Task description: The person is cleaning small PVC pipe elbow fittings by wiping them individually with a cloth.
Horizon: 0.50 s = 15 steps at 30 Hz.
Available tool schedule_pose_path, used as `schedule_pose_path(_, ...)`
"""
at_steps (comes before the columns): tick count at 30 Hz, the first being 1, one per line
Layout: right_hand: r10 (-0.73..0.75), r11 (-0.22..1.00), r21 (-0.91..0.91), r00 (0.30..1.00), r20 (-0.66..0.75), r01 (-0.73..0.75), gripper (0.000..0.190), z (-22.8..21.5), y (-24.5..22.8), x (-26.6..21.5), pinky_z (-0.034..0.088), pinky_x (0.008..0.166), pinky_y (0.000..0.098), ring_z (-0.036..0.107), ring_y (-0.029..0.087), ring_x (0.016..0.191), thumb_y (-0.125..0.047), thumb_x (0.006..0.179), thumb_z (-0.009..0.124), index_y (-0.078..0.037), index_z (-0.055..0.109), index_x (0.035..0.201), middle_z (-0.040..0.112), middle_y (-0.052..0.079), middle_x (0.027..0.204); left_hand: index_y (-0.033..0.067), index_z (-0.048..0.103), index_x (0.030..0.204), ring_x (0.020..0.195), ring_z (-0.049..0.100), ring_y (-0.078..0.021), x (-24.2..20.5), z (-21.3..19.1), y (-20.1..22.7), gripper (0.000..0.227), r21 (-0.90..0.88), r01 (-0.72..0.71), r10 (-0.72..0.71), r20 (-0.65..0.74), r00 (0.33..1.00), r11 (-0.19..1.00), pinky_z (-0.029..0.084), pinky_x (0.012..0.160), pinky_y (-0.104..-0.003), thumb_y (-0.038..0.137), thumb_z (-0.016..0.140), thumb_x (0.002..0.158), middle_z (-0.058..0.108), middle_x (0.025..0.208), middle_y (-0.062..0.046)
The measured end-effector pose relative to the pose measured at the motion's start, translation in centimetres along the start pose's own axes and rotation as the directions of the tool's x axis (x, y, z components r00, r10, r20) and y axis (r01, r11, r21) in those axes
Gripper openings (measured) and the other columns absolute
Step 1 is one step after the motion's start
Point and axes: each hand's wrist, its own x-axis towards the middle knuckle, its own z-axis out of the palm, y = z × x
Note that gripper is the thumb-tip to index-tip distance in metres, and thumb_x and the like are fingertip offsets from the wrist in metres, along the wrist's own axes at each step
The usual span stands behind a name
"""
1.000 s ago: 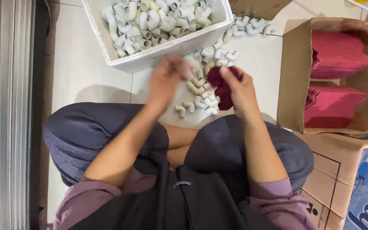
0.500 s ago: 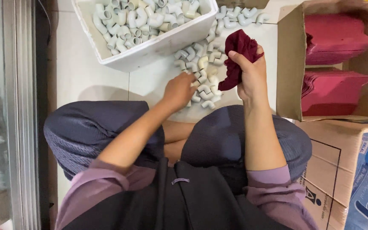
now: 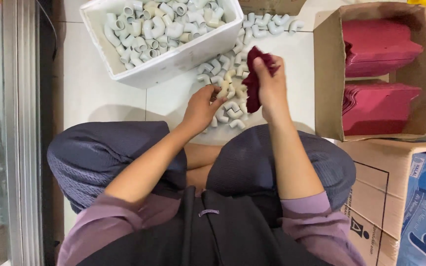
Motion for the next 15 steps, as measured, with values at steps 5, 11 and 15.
schedule_pose_path(5,-0.087,0.926,-0.322,0.942,0.324,0.196,0.042,2.6,0.7,-2.9,0.057,0.085,0.0469,0.07,0.036,0.1,-0.036,0.1,0.07,-0.007,0.063,0.129,0.066,0.02,0.113,0.0052,0.069,0.114,0.098,0.069,-0.0302,-2.0,-4.1,2.5,0.027,-0.252,-0.061,0.057,-0.024,0.998,0.966,0.053,0.084,-0.04,0.029,0.068,0.101,0.068,0.099,-0.017)
schedule_pose_path(11,0.032,0.965,-0.258,0.957,0.289,0.046,0.031,1.2,3.3,-1.2,0.059,0.085,0.0386,0.071,0.022,0.091,-0.033,0.103,0.064,-0.011,0.07,0.123,0.073,0.011,0.098,0.0091,0.07,0.117,0.096,0.069,-0.0182,-1.9,-3.6,0.3,0.024,-0.572,-0.073,0.114,0.035,0.993,0.817,0.054,0.09,-0.035,0.027,0.068,0.102,0.07,0.098,-0.01)
schedule_pose_path(15,0.23,0.953,0.117,0.921,0.313,-0.278,0.034,2.0,0.5,-2.6,0.062,0.083,0.0388,0.074,0.025,0.087,-0.026,0.101,0.063,-0.003,0.067,0.126,0.073,0.013,0.102,0.0055,0.068,0.123,0.093,0.071,-0.0169,-1.5,-2.8,-0.2,0.03,-0.812,0.067,0.06,0.125,0.99,0.58,0.057,0.089,-0.03,0.028,0.06,0.105,0.073,0.102,-0.008)
